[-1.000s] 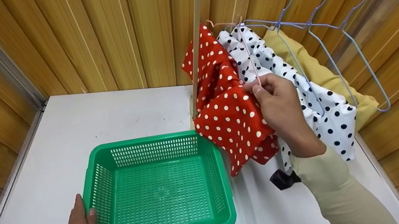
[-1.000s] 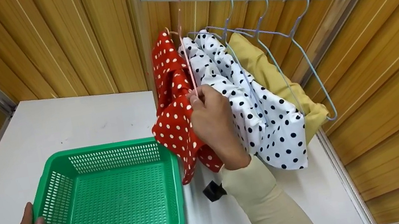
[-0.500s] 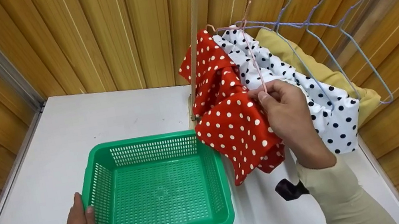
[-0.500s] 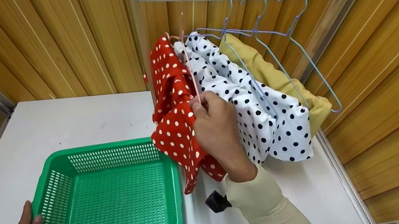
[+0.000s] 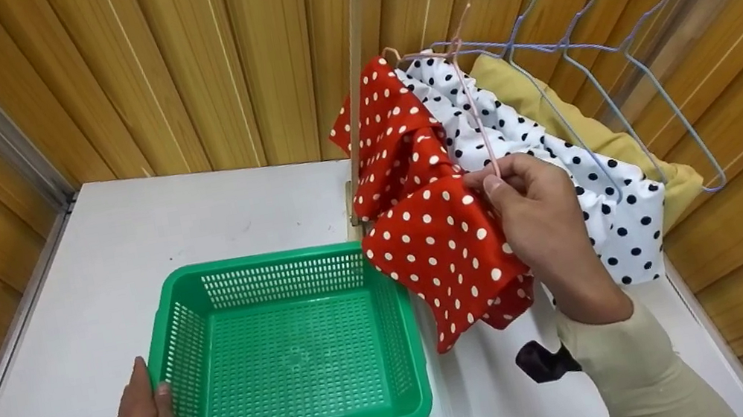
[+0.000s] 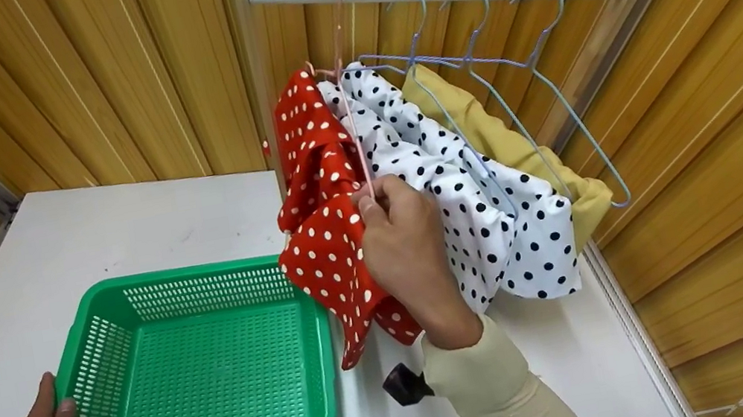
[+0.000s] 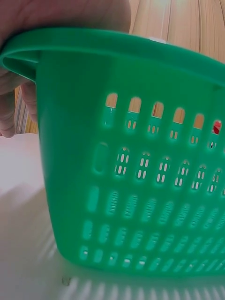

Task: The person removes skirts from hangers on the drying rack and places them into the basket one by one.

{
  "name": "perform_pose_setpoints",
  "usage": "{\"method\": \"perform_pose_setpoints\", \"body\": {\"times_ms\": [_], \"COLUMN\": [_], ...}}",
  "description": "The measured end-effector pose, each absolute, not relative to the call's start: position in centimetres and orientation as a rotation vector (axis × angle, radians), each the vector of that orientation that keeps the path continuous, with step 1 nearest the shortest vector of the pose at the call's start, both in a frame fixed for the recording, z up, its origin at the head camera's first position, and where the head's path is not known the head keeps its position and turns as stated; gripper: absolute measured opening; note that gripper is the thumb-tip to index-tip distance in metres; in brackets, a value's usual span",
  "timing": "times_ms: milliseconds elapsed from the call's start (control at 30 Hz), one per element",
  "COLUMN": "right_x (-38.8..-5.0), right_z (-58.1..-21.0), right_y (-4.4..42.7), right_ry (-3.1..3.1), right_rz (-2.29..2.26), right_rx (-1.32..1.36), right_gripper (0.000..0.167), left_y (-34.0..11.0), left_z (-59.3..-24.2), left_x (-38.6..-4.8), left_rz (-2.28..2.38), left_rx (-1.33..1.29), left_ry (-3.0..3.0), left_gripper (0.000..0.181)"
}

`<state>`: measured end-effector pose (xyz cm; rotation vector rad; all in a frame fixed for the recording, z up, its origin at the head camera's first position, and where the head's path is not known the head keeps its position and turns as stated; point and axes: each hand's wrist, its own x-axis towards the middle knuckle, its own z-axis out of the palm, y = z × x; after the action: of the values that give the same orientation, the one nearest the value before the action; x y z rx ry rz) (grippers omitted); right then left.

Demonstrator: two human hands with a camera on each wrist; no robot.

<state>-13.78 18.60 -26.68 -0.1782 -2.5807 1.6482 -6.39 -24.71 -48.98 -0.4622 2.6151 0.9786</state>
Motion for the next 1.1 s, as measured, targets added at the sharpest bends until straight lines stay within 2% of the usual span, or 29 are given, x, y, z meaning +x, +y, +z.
{"method": "perform_pose_setpoints", "body": {"times_ms": [233, 467, 600, 767, 1100], "right_x": [-13.0, -11.8, -10.8, -9.5, -7.9], "right_z": [-26.3, -26.3, -26.2, -26.2, -26.3], "right_y": [18.6, 18.5, 18.5, 18.2, 17.5], "right_ry": [-2.562, -2.489, -2.452, -2.439, -2.338], "right_rz": [1.671, 1.695, 1.723, 1.737, 1.811], "right_rx": [-0.175, -0.146, -0.143, -0.16, -0.123], "right_gripper": [0.025, 0.024, 0.023, 0.023, 0.022], "left_y": [-24.1, -21.2, -18.4, -14.3, -6.9], "left_z": [-48.1, -45.3, -43.4, -41.6, -41.7], "left_x": [-6.2, -6.1, -6.8, -8.8, -15.8], "left_rz": [0.916, 0.995, 1.101, 1.277, 1.899], "left_rx": [-0.436, -0.357, -0.183, 0.023, 0.04], "left_ry": [2.717, 2.796, 2.837, 2.728, 2.031], "left_gripper": [0.08, 0.077, 0.074, 0.068, 0.068]}}
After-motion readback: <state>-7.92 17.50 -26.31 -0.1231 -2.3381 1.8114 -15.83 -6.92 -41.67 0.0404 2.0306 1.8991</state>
